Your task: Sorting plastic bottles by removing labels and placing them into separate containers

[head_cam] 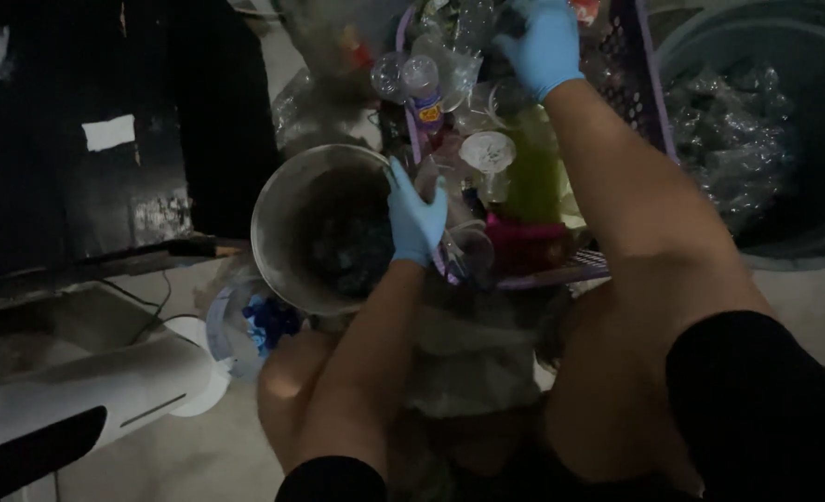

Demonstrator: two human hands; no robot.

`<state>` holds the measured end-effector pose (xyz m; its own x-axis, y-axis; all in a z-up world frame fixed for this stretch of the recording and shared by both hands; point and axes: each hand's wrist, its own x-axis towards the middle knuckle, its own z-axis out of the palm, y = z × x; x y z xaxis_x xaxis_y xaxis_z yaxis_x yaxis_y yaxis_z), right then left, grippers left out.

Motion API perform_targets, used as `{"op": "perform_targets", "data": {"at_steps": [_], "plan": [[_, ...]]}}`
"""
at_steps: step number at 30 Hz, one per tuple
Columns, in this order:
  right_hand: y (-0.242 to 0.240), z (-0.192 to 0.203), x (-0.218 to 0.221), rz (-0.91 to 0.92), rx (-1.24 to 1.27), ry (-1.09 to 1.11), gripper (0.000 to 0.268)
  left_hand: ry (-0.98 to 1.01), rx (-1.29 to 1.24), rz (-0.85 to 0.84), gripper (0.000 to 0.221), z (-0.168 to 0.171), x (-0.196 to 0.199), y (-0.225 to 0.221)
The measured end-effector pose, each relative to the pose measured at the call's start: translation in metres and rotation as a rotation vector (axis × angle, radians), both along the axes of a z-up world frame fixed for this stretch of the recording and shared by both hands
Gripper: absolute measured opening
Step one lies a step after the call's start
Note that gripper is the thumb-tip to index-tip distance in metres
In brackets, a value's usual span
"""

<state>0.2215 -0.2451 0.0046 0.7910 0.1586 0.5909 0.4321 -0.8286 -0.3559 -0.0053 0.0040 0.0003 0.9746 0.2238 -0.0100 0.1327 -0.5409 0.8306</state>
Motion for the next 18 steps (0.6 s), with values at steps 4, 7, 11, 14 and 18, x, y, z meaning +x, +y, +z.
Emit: {"op": "perform_targets", "data": {"at_steps": [4,7,11,14,18], "plan": [[-0.011,0.013,-0.002,-0.011,0.046,0.066,0.029,0.104,0.042,-0.022,0.096,0.007,-0.002,0.005],[-0.022,0.033,-0.004,-0.04,0.074,0.03,0.04,0.154,0.099,-0.059,0.099,0.006,-0.004,0.007],[-0.032,0.088,-0.036,0.061,0.124,-0.008,0.027,0.204,0.159,-0.071,0.093,0.037,-0.009,-0.003],[-0.027,0.133,-0.081,0.164,0.23,-0.082,0.021,0.182,0.161,-0.108,0.081,0.063,-0.017,-0.005],[-0.028,0.164,-0.112,0.191,0.325,-0.148,0.02,0.057,0.212,-0.159,0.072,0.054,-0.018,-0.002]]}}
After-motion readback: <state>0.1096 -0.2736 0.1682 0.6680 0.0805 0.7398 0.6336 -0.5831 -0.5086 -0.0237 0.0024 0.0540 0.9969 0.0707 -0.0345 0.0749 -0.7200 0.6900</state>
